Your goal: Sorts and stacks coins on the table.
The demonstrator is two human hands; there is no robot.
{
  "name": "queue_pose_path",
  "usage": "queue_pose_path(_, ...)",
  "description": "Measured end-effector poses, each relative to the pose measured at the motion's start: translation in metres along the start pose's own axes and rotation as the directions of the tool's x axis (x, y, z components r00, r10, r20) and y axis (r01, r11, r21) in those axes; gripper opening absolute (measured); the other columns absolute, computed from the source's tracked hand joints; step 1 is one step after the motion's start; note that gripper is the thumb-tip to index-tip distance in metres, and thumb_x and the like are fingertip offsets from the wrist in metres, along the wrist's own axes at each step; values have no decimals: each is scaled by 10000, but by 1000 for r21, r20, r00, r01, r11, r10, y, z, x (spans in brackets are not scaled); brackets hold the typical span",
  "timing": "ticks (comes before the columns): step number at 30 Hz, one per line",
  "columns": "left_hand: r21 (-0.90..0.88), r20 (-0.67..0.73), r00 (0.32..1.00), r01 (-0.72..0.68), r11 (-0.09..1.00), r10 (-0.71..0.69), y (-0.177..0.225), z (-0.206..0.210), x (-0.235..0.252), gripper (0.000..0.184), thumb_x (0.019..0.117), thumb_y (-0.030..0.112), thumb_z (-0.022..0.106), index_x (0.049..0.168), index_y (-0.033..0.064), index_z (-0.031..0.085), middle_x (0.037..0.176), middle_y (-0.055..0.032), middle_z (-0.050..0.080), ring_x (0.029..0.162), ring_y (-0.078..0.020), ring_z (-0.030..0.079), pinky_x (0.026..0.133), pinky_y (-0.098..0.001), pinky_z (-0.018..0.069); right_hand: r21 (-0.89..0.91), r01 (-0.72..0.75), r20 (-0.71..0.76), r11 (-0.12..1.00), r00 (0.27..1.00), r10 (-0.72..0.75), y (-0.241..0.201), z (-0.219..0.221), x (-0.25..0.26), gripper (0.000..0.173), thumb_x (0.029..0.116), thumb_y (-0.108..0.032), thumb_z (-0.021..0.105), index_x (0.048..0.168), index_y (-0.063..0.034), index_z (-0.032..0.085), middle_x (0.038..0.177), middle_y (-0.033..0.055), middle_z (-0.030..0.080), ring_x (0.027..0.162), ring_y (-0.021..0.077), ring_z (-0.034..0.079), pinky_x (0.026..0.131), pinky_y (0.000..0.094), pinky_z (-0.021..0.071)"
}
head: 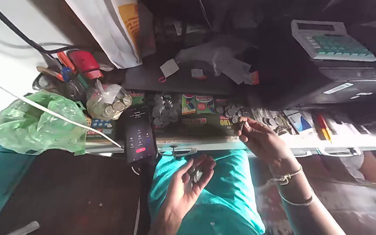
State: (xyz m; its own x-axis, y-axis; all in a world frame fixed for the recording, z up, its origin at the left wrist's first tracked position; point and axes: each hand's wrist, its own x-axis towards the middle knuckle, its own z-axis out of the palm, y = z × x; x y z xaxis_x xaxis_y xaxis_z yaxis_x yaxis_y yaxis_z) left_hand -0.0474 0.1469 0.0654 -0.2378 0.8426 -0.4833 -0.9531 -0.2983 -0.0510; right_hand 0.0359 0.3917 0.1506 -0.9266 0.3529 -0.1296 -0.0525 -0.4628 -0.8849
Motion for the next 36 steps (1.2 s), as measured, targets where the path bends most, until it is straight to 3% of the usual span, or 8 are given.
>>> queue_pose_path(4,-3,13,1000,-1,1000,1,1,-3,0,481,1101,236,316,1252,-76,650,1216,-242,700,1135,-333,704,947,-391,603,-334,127,-129,934,975,-179,-10,-20,16,137,1038,-65,527,1101,-43,646,901,53,704,743,107,694,716,256,617)
queue_pose_path(7,-14,35,999,4,1000,-3,1,-5,1,481,1098,231,319,1241,-81,654,1224,-246,696,1143,-339,699,954,-399,600,-639,164,-144,752,935,-325,-18,-39,33,133,991,-90,627,1116,-52,653,898,10,682,763,85,654,727,266,584)
queue_pose_path(9,-14,47,999,4,1000,-4,1,-6,1,483,1098,230,315,1242,-78,658,1228,-241,696,1144,-336,699,953,-394,600,-732,116,-163,671,927,-339,-24,-42,41,149,966,-86,677,1110,-52,659,905,-5,693,792,59,653,749,250,573)
queue_pose_path(18,-34,32,999,6,999,-5,3,-7,0,497,1102,237,297,1243,-77,656,1214,-240,701,1133,-334,704,955,-391,599,-836,-8,-217,548,923,-318,-34,-48,61,249,911,-122,763,1120,-33,659,838,51,685,650,105,617,626,300,553)
queue_pose_path(21,-42,25,1000,6,999,-5,4,-7,0,497,1101,235,296,1238,-75,658,1212,-240,701,1121,-332,709,949,-391,602,-817,-58,-258,574,927,-273,-40,-47,62,284,945,-146,735,1194,-57,632,940,61,698,722,118,655,683,319,580)
queue_pose_path(27,-42,33,999,5,999,-4,5,-9,1,502,1101,240,293,1243,-75,656,1218,-242,697,1134,-332,702,962,-392,594,-653,8,-172,757,972,-159,-46,-50,58,278,1020,-119,616,1276,-16,640,1060,79,727,908,157,719,862,334,612)
queue_pose_path(32,-60,26,1000,16,998,-14,4,-10,2,492,1100,240,307,1250,-75,653,1217,-243,699,1130,-336,706,954,-394,600,-789,8,-186,615,950,-250,-42,-46,59,190,935,-92,730,1117,-43,705,885,36,720,738,97,663,698,276,576)
queue_pose_path(36,-64,18,1000,12,998,-11,4,-10,1,491,1098,238,309,1243,-77,656,1216,-240,700,1126,-335,707,950,-396,602,-824,3,-160,567,958,-237,-46,-49,59,198,991,-116,662,1177,-58,698,941,45,728,791,109,683,747,306,590)
